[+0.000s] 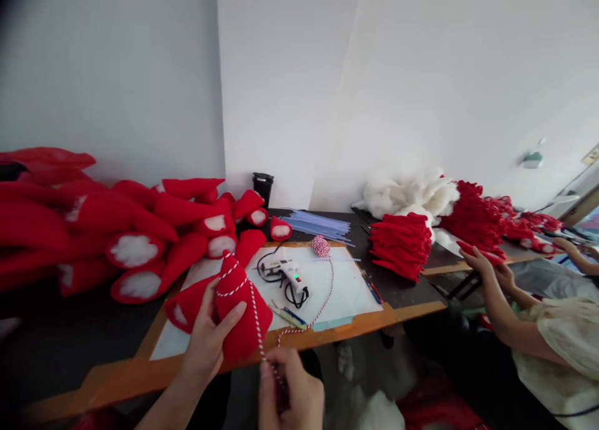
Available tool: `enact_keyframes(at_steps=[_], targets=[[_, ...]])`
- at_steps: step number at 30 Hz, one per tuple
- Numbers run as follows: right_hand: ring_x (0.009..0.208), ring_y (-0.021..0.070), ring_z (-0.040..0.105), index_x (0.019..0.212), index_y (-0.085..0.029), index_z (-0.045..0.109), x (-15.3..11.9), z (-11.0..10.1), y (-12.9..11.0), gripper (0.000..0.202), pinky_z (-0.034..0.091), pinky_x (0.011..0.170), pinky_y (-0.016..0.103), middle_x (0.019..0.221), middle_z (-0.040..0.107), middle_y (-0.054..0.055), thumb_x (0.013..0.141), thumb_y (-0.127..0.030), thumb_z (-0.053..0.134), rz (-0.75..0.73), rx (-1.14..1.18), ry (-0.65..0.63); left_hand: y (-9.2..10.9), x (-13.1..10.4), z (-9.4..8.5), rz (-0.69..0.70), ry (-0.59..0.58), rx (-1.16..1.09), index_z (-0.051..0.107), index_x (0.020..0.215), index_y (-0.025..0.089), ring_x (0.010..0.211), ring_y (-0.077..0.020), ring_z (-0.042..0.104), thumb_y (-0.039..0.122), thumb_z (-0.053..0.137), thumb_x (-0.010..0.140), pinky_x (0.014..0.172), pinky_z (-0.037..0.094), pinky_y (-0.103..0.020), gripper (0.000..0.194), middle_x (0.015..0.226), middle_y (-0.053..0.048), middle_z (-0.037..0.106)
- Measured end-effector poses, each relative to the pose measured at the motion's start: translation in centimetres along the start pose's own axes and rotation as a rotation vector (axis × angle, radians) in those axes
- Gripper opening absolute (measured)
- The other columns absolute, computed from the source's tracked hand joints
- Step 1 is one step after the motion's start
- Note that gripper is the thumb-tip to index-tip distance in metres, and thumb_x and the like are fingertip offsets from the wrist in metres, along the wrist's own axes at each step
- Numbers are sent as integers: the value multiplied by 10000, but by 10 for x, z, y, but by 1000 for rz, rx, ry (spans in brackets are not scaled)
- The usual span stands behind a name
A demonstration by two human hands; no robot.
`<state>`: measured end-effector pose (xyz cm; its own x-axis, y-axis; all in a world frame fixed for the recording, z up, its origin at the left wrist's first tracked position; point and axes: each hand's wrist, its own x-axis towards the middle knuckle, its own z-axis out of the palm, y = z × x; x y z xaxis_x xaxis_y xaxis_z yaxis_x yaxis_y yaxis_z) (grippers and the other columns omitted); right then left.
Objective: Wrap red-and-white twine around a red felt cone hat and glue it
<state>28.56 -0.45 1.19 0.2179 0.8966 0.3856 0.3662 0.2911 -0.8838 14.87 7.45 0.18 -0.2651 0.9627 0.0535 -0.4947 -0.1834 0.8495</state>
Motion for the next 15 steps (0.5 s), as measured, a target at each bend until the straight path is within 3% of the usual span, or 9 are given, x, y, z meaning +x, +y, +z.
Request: enact_keyframes(at_steps=[3, 7, 10, 15], targets=[[495, 136, 487, 816, -203, 675, 20, -19, 17, 342, 374, 469, 238, 593, 594, 16, 875, -537, 636, 85, 91, 94, 7, -4, 0, -12, 18, 22, 486, 1287, 296, 997, -211, 678, 343, 881, 638, 856, 563, -297, 761, 1163, -23, 685], [644, 174, 574, 840, -193, 671, 47, -33, 45, 338, 452, 582, 250, 728, 645, 42, 843, -531, 683, 81, 120, 110, 20, -19, 6, -38, -8, -16, 451, 1274, 326, 823, -175, 675, 360, 851, 674, 729, 561, -265, 722, 1025, 4, 696], [624, 157, 527, 798, -187, 656, 62, -26, 61, 357, 420, 585, 247, 672, 589, 7, 834, -541, 685, 86, 97, 103, 27, -29, 14, 43, -44, 75, 478, 1213, 303, 796, -187, 672, 335, 844, 676, 719, 547, -279, 650, 1008, -10, 691], [539, 120, 422, 768, -166, 641, 89, -1, 72, 388, 316, 511, 238, 578, 504, -39, 831, -549, 668, 84, 101, 30, 22, -38, 15, 183, -154, 316, 554, 1133, 256, 983, -252, 667, 231, 850, 645, 879, 515, -318, 571, 1098, -65, 682]])
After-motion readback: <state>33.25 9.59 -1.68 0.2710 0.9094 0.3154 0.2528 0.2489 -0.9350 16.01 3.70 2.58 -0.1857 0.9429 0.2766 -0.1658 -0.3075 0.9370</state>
